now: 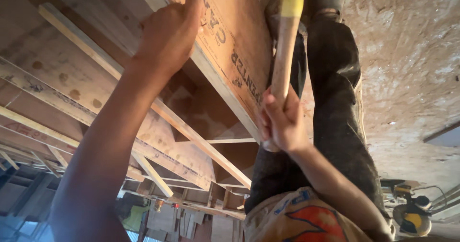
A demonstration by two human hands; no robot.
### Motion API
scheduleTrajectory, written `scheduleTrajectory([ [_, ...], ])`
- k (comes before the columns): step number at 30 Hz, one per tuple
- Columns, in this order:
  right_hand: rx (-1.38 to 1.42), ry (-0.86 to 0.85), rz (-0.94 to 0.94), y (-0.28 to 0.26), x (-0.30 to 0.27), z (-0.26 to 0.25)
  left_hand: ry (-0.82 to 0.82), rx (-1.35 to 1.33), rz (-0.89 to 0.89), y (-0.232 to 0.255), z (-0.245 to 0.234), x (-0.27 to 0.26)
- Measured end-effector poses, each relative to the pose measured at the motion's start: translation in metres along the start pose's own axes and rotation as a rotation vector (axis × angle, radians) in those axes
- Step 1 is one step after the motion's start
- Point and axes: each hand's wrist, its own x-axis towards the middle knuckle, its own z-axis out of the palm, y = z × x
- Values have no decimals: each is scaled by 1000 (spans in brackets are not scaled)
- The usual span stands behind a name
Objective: The person hammers nails into a wooden frame using a hammer. They repeatedly position nails and strike them to secure wooden planks to a larger structure.
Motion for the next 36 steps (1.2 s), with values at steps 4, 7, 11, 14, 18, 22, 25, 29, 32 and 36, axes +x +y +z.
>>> scheduleTrajectory([
  [4,-342,-174,197,0,0,4,115,-19,83,-3,3,2],
  [7,-168,-89,79,-5,-5,4,-8,66,-4,-1,2,3],
  [11,49,-30,-14,-14,-4,5,-60,27,-36,8,-11,4],
  [14,-161,-195,214,-15,1,-1,21,-45,-83,10,-12,7],
  [18,-36,-157,171,-19,0,-20,306,-420,-31,-1,11,-23],
  [22,226,-73,177,-11,-16,-28,732,-982,-464,21,102,-89],
  [25,295,-98,155,-3,-15,-25,734,-1242,-873,84,203,-129],
  [29,308,-126,189,11,-13,-15,254,-1550,-838,150,295,-137],
  [32,308,-102,209,16,-15,-11,345,-1707,-924,177,307,-133],
  [36,323,-137,169,19,-17,-13,483,-1520,-1036,185,293,-119],
])
